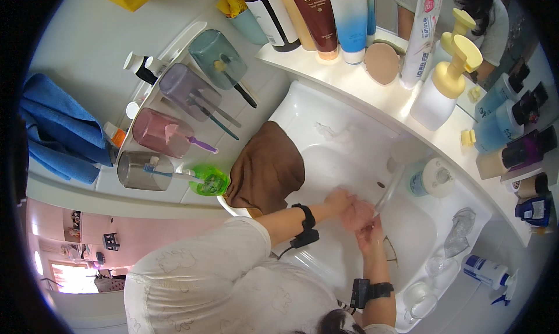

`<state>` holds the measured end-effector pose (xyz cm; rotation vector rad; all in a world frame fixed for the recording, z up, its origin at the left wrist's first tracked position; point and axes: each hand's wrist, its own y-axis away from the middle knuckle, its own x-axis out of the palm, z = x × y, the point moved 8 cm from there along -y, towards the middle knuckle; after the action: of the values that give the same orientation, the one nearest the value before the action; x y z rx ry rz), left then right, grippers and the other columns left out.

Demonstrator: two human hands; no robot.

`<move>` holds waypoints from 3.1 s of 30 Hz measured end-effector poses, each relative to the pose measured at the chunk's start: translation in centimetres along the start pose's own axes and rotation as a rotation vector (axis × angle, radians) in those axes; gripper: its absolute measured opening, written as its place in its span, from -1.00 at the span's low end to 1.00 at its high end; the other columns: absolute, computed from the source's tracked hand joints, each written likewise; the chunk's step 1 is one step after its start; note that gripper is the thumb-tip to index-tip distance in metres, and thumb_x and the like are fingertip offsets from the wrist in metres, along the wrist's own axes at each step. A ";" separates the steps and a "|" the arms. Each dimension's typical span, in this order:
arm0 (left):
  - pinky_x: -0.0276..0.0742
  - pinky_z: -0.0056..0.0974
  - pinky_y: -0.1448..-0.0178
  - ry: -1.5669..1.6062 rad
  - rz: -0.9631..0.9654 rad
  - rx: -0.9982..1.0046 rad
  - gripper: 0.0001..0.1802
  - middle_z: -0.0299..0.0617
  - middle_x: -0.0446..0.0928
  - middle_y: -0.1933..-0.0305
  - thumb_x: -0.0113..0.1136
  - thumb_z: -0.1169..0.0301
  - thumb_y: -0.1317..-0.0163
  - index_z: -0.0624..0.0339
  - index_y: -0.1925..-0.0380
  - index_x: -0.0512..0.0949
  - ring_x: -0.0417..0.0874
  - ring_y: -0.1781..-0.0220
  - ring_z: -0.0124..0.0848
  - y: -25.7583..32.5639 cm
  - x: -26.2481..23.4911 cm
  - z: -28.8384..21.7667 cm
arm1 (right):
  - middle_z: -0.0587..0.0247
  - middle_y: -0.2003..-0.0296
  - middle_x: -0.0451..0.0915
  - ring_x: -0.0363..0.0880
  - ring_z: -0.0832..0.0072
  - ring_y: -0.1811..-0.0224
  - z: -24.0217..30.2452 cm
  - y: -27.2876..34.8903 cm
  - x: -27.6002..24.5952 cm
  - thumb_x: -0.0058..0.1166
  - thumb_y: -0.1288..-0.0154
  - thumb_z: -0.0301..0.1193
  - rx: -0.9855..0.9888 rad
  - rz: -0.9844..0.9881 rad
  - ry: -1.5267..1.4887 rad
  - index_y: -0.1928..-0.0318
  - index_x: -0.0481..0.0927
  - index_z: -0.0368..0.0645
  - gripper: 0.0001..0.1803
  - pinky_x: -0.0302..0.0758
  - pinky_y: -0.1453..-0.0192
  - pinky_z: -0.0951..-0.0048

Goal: The person washes a pink cloth and a glass vase in a sink, then carries the vase to a table and trims the stems of pink roses using scissors before placing them into the vase.

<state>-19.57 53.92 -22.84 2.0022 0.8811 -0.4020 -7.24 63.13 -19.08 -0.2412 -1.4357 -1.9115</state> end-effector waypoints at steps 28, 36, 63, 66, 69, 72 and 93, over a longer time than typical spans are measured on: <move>0.36 -0.20 0.25 0.301 0.382 0.399 -0.57 -0.05 0.42 0.45 0.21 0.04 0.17 0.21 0.47 0.53 0.47 0.28 -0.21 7.0 5.9 -7.0 | 0.11 -0.14 0.07 0.13 0.08 -0.15 -1.5 -0.1 -5.6 -0.13 -0.15 0.01 0.107 -0.147 -0.132 -0.18 0.06 0.06 -0.35 0.20 -0.10 -0.01; 0.38 -0.14 0.16 -0.557 -0.161 0.587 -0.70 -0.09 0.47 0.32 -0.01 0.11 -0.01 0.03 0.52 0.59 0.46 0.20 -0.11 4.7 2.8 -7.8 | 0.18 0.00 0.32 0.28 0.26 -0.08 -2.0 -0.9 -0.2 -0.31 -0.25 -0.04 -0.016 0.157 -0.087 -0.13 0.13 -0.05 -0.47 0.30 -0.07 0.17; 0.36 -0.28 0.19 0.263 0.236 0.821 -0.72 -0.09 0.45 0.38 0.08 0.24 -0.06 0.27 0.53 0.41 0.44 0.35 -0.32 10.6 2.1 -10.9 | 0.28 0.06 0.36 0.35 0.44 0.01 -1.0 -0.1 -2.4 -0.20 -0.22 -0.03 0.051 -0.055 -0.038 -0.06 0.25 0.00 -0.52 0.37 0.00 0.28; 0.33 -0.33 0.18 0.243 0.038 0.398 -0.74 -0.18 0.45 0.40 0.06 0.26 -0.08 0.26 0.50 0.38 0.40 0.36 -0.37 7.4 2.2 -8.4 | 0.24 0.08 0.42 0.42 0.50 0.04 -0.9 0.1 -1.0 -0.30 -0.31 -0.20 0.035 -0.035 -0.188 0.01 0.29 -0.10 -0.66 0.41 -0.02 0.45; 0.37 -0.15 0.20 0.496 -0.486 0.225 -0.67 -0.04 0.50 0.36 -0.01 0.21 -0.10 0.31 0.37 0.44 0.52 0.32 -0.21 4.8 -2.2 -5.5 | 0.23 0.07 0.41 0.43 0.49 0.04 0.4 0.9 1.1 -0.36 -0.33 -0.22 -0.031 0.014 -0.132 0.00 0.28 -0.13 -0.66 0.42 -0.03 0.41; 0.37 -0.18 0.19 1.168 0.236 0.096 -0.65 -0.13 0.47 0.27 -0.02 0.20 -0.11 0.27 0.27 0.43 0.48 0.27 -0.28 3.3 1.9 -6.3 | 0.22 0.04 0.38 0.42 0.36 0.03 0.1 1.7 2.8 -0.41 -0.32 -0.11 0.045 0.071 -0.103 -0.02 0.26 -0.12 -0.58 0.41 -0.03 0.28; 0.36 -0.26 0.31 0.132 -0.026 0.964 -0.86 -0.19 0.40 0.59 0.10 0.31 0.07 0.12 0.57 0.48 0.40 0.52 -0.27 9.0 0.0 -12.5 | 0.31 0.29 0.48 0.49 0.51 0.25 0.8 -0.5 1.2 -0.27 -0.26 -0.19 -0.244 0.202 0.211 0.24 0.40 -0.10 -0.71 0.46 0.19 0.50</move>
<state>-13.74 61.09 -10.53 2.9172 0.8744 -0.8279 -8.62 63.38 -18.50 -0.2788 -1.0018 -1.8810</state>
